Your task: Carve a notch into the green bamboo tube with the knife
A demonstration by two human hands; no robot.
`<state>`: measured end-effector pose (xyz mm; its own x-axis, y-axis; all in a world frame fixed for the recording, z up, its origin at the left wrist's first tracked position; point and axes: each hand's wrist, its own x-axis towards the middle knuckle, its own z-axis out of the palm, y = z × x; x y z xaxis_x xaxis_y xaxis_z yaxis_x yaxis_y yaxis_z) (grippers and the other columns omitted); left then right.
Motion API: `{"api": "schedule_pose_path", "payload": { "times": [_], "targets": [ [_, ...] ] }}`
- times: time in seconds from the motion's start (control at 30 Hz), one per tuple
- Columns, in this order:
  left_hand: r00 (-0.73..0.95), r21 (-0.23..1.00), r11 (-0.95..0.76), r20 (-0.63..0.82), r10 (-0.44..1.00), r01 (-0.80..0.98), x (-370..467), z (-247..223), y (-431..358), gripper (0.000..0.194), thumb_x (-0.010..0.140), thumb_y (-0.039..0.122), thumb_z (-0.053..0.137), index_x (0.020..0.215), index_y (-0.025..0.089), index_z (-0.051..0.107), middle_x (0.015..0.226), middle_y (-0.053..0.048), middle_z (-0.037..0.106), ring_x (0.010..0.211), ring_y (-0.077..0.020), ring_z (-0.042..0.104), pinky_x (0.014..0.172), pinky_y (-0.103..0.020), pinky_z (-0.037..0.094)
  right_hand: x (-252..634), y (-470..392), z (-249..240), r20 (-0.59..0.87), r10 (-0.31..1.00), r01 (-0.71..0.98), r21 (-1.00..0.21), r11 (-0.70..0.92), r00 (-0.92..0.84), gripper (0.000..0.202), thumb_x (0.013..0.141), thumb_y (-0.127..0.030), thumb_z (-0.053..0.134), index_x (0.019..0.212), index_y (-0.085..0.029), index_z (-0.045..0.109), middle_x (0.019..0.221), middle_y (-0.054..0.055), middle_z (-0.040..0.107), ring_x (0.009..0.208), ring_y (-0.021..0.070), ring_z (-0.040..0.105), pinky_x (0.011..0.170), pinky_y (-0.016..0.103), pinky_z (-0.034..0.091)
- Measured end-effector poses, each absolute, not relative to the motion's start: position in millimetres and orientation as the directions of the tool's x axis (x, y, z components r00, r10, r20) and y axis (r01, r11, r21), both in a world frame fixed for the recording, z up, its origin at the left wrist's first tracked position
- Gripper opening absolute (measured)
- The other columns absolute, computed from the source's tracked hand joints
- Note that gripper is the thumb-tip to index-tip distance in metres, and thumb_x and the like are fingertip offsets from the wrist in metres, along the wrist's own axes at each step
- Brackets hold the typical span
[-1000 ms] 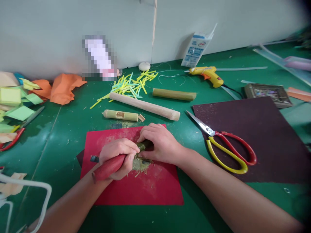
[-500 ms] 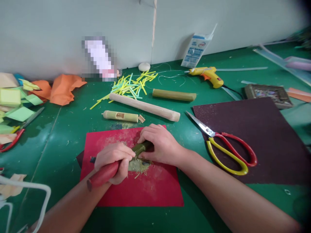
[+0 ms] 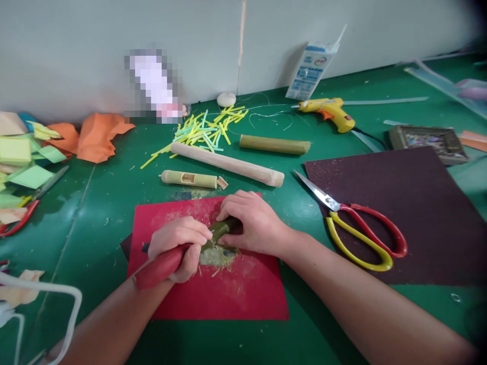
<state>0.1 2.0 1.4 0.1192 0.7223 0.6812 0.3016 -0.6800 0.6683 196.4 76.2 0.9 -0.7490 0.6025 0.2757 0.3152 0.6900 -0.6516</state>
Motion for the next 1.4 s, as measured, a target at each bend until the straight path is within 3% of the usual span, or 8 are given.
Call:
{"api": "schedule_pose_path", "payload": {
  "times": [0.37, 0.7, 0.93, 1.03, 1.17, 1.3, 1.4],
  "targets": [
    [0.079, 0.706, -0.662, 0.667, 0.741, 0.253, 1, -1, 1, 0.011, 0.083, 0.018, 0.056, 0.076, 0.015, 0.065, 0.071, -0.005, 0.069, 0.064, -0.0168, 0.067, 0.059, -0.031, 0.056, 197, 76, 3, 0.262, 0.612, 0.334, -0.648, 0.685, -0.746, 0.031, 0.065, -0.030, 0.083, 0.083, -0.017, 0.062, 0.085, 0.000, 0.066, 0.082, 0.0166, 0.055, 0.073, 0.030, 0.035],
    [0.093, 0.848, -0.489, 0.481, 0.872, 0.202, 2, 4, 9, 0.019, 0.089, 0.020, 0.054, 0.071, 0.017, 0.059, 0.067, -0.003, 0.065, 0.062, -0.0135, 0.063, 0.057, -0.027, 0.050, 196, 76, 6, 0.177, 0.624, 0.362, -0.681, 0.636, -0.761, 0.031, 0.064, -0.030, 0.084, 0.084, -0.019, 0.063, 0.089, 0.002, 0.066, 0.085, 0.0196, 0.056, 0.078, 0.032, 0.038],
    [0.184, 0.936, -0.259, 0.218, 0.958, 0.238, -1, 23, 13, 0.015, 0.083, 0.018, 0.062, 0.068, 0.017, 0.063, 0.071, -0.003, 0.067, 0.066, -0.0149, 0.063, 0.062, -0.029, 0.051, 197, 76, 6, 0.167, 0.622, 0.362, -0.687, 0.630, -0.765, 0.030, 0.066, -0.031, 0.083, 0.084, -0.020, 0.061, 0.091, 0.002, 0.067, 0.088, 0.0204, 0.056, 0.079, 0.033, 0.037],
    [0.110, 0.960, -0.096, 0.069, 0.992, 0.262, -3, 30, 14, 0.017, 0.084, 0.021, 0.061, 0.068, 0.016, 0.065, 0.070, -0.004, 0.068, 0.060, -0.0124, 0.061, 0.056, -0.024, 0.048, 196, 76, 6, 0.161, 0.638, 0.379, -0.686, 0.621, -0.753, 0.033, 0.065, -0.033, 0.083, 0.084, -0.020, 0.060, 0.090, 0.002, 0.067, 0.088, 0.0204, 0.056, 0.078, 0.033, 0.038],
    [-0.003, 0.964, 0.142, -0.145, 0.989, 0.227, -5, 34, 16, 0.024, 0.086, 0.032, 0.060, 0.072, 0.014, 0.067, 0.058, -0.001, 0.063, 0.040, -0.0063, 0.046, 0.038, -0.018, 0.035, 194, 76, 8, 0.120, 0.661, 0.434, -0.664, 0.608, -0.741, 0.036, 0.063, -0.036, 0.084, 0.084, -0.019, 0.061, 0.093, 0.003, 0.067, 0.089, 0.0213, 0.056, 0.076, 0.033, 0.038],
    [-0.055, 0.951, 0.272, -0.267, 0.962, 0.148, -5, 34, 17, 0.030, 0.085, 0.041, 0.063, 0.072, 0.014, 0.065, 0.042, 0.002, 0.052, 0.037, -0.0075, 0.045, 0.039, -0.018, 0.036, 193, 76, 7, 0.112, 0.665, 0.463, -0.634, 0.620, -0.738, 0.038, 0.062, -0.039, 0.085, 0.084, -0.019, 0.061, 0.092, 0.003, 0.067, 0.088, 0.0216, 0.055, 0.074, 0.032, 0.036],
    [-0.065, 0.942, 0.322, -0.317, 0.946, 0.091, -5, 35, 18, 0.032, 0.084, 0.044, 0.064, 0.072, 0.014, 0.063, 0.042, 0.003, 0.053, 0.035, -0.0075, 0.044, 0.038, -0.018, 0.035, 193, 76, 5, 0.116, 0.666, 0.473, -0.616, 0.630, -0.737, 0.039, 0.062, -0.041, 0.085, 0.084, -0.019, 0.062, 0.091, 0.003, 0.066, 0.087, 0.0217, 0.054, 0.073, 0.032, 0.035]
  ]
}}
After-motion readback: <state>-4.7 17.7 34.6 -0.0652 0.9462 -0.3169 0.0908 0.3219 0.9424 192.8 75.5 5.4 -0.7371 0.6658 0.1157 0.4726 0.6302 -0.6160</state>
